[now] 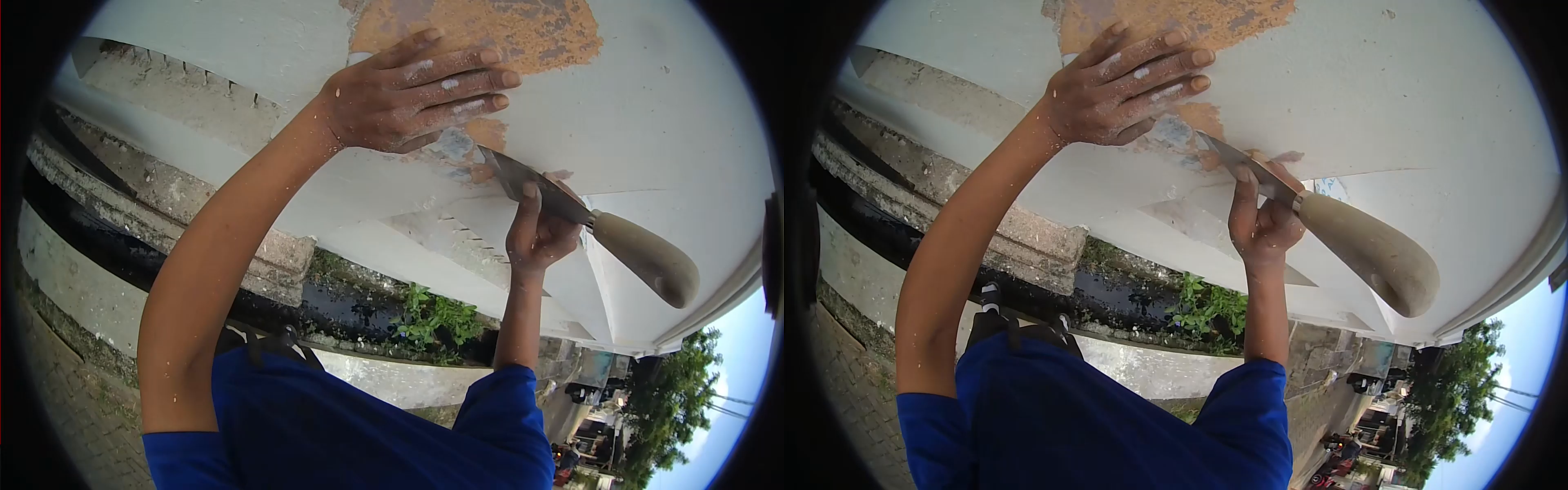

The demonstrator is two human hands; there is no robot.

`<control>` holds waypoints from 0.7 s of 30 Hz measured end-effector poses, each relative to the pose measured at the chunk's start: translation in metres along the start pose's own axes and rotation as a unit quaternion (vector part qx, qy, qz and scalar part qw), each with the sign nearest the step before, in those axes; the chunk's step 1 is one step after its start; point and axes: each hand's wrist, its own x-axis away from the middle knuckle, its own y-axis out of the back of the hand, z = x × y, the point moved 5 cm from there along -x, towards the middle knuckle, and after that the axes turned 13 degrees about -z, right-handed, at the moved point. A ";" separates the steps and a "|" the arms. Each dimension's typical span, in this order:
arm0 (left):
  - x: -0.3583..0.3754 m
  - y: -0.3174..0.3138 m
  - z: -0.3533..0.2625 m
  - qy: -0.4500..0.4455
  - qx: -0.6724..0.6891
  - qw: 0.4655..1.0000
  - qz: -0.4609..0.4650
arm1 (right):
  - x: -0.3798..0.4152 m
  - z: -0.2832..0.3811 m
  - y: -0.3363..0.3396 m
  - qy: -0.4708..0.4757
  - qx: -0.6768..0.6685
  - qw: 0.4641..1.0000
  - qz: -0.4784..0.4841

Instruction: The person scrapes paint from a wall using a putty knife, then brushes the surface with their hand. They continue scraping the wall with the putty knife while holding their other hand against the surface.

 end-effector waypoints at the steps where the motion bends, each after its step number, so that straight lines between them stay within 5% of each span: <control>1: 0.000 0.000 0.000 -0.006 -0.001 1.000 -0.002 | 0.005 -0.002 -0.002 -0.008 0.033 0.999 0.028; 3: 0.001 0.000 -0.001 -0.008 0.004 1.000 -0.011 | 0.000 0.016 -0.015 0.060 0.098 0.976 0.183; 7: 0.000 0.001 0.001 -0.009 0.014 1.000 0.005 | 0.017 -0.009 0.007 -0.027 0.066 0.997 -0.031; 9: 0.001 0.001 0.000 -0.006 0.021 1.000 0.007 | 0.013 0.009 -0.015 0.050 0.149 0.973 0.170; 12: 0.000 0.000 0.002 -0.011 0.025 0.999 0.034 | 0.016 0.001 -0.003 -0.022 0.026 0.999 0.014; 13: 0.001 0.000 0.000 -0.010 0.028 0.998 0.049 | 0.023 -0.008 0.005 -0.125 0.011 0.990 -0.060; 15: 0.002 0.000 -0.002 -0.019 0.026 0.997 0.063 | 0.021 0.003 -0.013 0.014 0.154 0.978 0.139; 17: -0.001 -0.003 -0.002 -0.038 0.019 0.997 0.065 | 0.019 0.008 -0.019 0.029 0.121 0.976 0.180; 19: 0.001 -0.001 -0.004 -0.056 0.006 0.996 0.067 | 0.025 -0.005 -0.002 -0.070 -0.050 0.994 -0.061; 21: 0.004 0.000 -0.006 -0.067 0.009 0.994 0.086 | 0.026 -0.002 -0.005 -0.054 0.064 0.995 0.047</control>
